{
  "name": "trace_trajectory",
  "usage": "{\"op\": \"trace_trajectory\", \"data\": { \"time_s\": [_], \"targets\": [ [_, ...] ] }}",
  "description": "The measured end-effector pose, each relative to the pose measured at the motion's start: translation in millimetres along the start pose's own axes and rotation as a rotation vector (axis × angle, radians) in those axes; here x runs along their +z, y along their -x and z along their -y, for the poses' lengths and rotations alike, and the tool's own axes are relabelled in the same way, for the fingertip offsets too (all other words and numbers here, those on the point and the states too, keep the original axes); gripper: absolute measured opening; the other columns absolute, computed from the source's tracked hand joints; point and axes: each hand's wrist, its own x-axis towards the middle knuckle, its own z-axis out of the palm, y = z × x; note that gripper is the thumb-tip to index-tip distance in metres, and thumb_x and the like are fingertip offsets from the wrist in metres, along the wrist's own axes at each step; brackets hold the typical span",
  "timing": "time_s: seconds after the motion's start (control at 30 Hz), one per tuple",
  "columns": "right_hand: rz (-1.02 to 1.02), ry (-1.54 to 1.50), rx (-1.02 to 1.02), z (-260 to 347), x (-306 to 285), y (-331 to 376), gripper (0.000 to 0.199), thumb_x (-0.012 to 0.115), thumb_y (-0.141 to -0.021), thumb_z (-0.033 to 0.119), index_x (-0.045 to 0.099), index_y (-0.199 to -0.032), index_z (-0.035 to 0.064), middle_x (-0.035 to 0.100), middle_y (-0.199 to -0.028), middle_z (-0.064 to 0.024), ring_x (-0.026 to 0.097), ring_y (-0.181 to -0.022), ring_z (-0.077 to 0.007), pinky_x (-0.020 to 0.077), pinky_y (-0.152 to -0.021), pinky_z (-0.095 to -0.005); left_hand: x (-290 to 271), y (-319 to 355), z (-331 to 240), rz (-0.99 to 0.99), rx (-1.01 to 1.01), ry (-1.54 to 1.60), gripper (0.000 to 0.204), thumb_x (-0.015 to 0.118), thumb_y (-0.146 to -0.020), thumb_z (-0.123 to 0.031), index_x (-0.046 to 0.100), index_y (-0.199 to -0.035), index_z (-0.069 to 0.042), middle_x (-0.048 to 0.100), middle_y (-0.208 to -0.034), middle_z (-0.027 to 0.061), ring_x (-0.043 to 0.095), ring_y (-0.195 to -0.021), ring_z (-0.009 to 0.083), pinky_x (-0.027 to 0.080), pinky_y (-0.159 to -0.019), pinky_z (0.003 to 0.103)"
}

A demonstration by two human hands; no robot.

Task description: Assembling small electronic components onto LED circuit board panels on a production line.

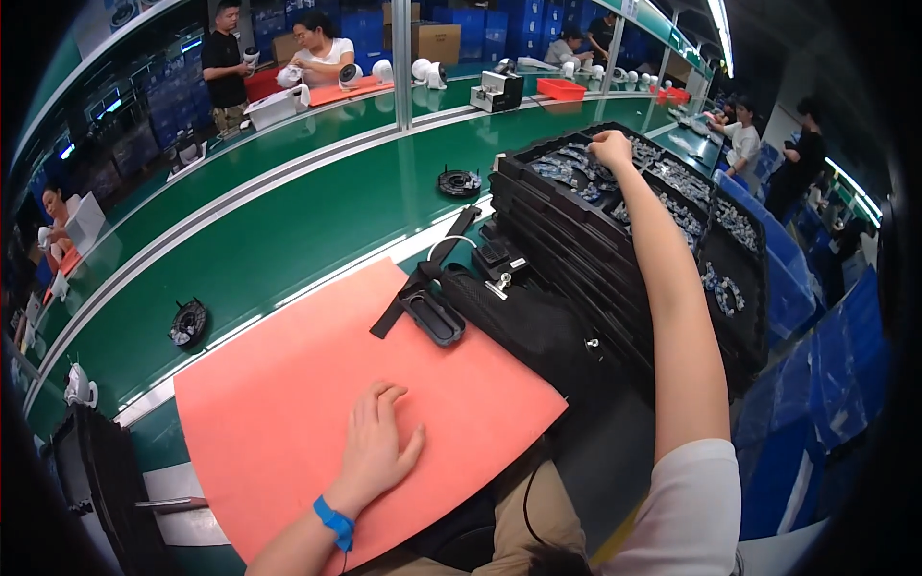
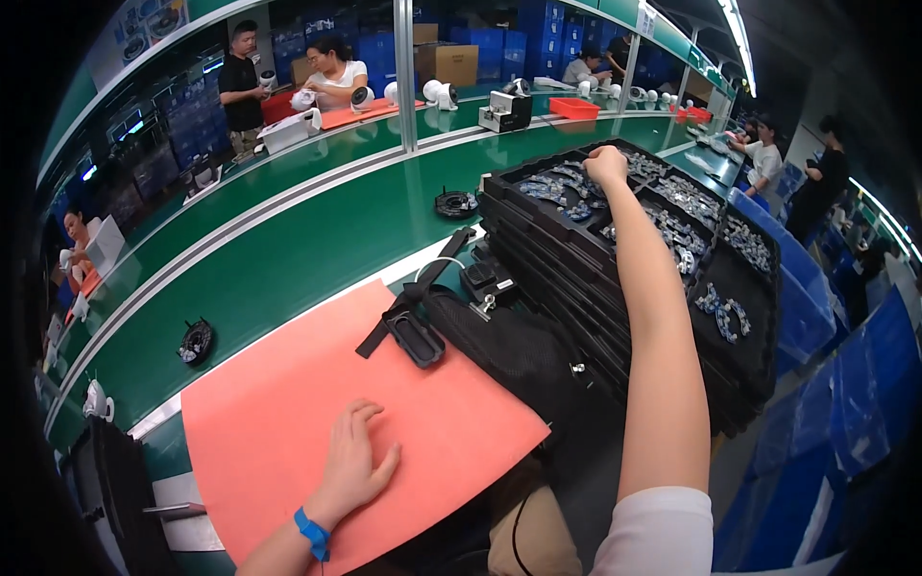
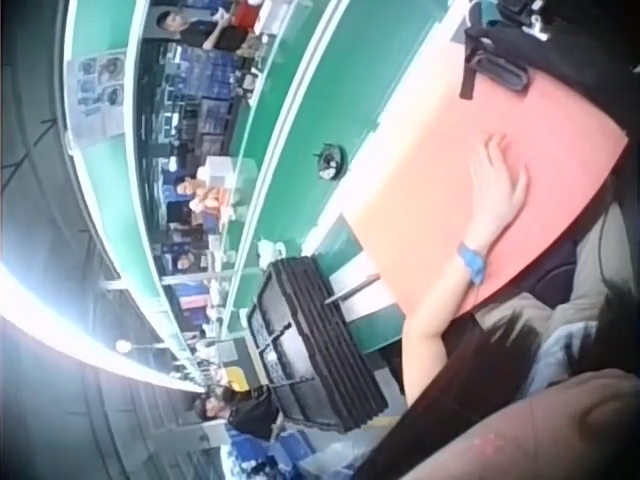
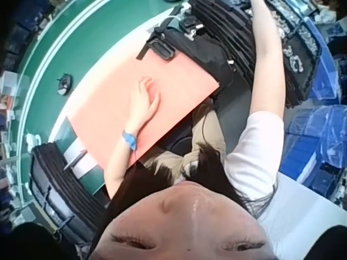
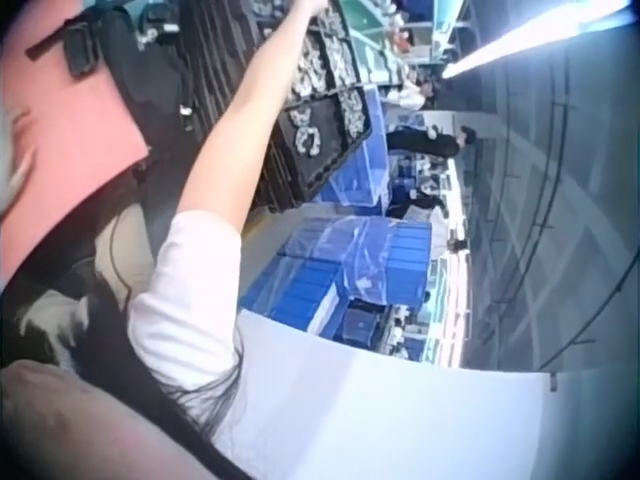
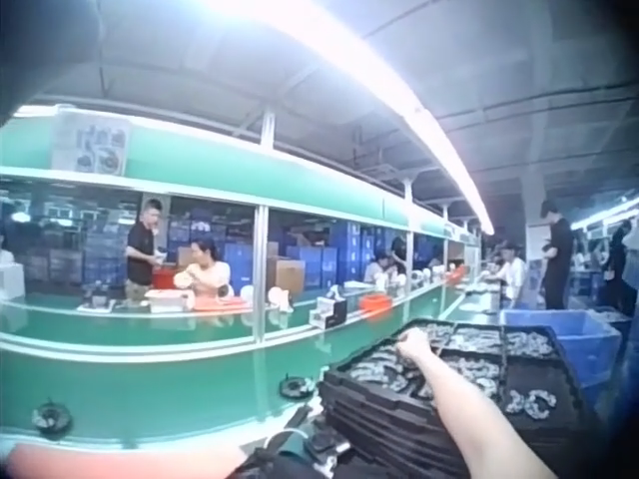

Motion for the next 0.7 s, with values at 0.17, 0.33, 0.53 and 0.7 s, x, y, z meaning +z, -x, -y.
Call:
{"op": "trace_trajectory", "data": {
  "time_s": [0.17,0.33,0.53,0.7],
  "targets": [
    [-0.09,-0.117,-0.046,19,4,9,0.023,0.062,-0.071,0.02,0.071,-0.09,0.0102,0.068,-0.094,-0.0125,0.065,-0.09,-0.027,0.0496,-0.083,-0.0354,-9,4,3,0.011,-0.045,-0.026,0.047,0.063,-0.077,-0.022,0.046,-0.115,-0.001,0.042,-0.119,0.0195,0.041,-0.114,0.0363,0.035,-0.096,0.045],
    [-0.196,-0.227,-0.442,79,-13,38,0.02,0.056,-0.081,0.024,0.069,-0.088,0.0106,0.068,-0.083,-0.0101,0.066,-0.079,-0.0221,0.0493,-0.071,-0.0332,0,3,11,-0.011,-0.039,-0.014,0.044,0.062,-0.076,-0.022,0.048,-0.111,0.0,0.044,-0.117,0.0214,0.045,-0.108,0.0389,0.039,-0.093,0.046],
    [0.327,-0.673,-0.865,234,-4,211,0.011,0.056,-0.078,0.002,0.062,-0.088,0.001,0.058,-0.085,-0.0065,0.058,-0.076,-0.0142,0.0454,-0.065,-0.0256,-6,-3,39,-0.244,-0.116,0.239,0.022,0.058,-0.078,-0.011,0.05,-0.094,0.001,0.054,-0.093,0.0178,0.055,-0.089,0.0337,0.046,-0.077,0.041],
    [0.669,-0.788,-1.041,291,52,357,0.02,0.06,-0.077,0.007,0.057,-0.097,0.0032,0.055,-0.097,-0.0126,0.055,-0.091,-0.0267,0.0451,-0.076,-0.0346,-42,6,82,-0.485,-0.211,0.199,0.013,0.054,-0.077,-0.005,0.05,-0.087,0.001,0.056,-0.083,0.0183,0.058,-0.075,0.0338,0.047,-0.065,0.04]
  ]
}}
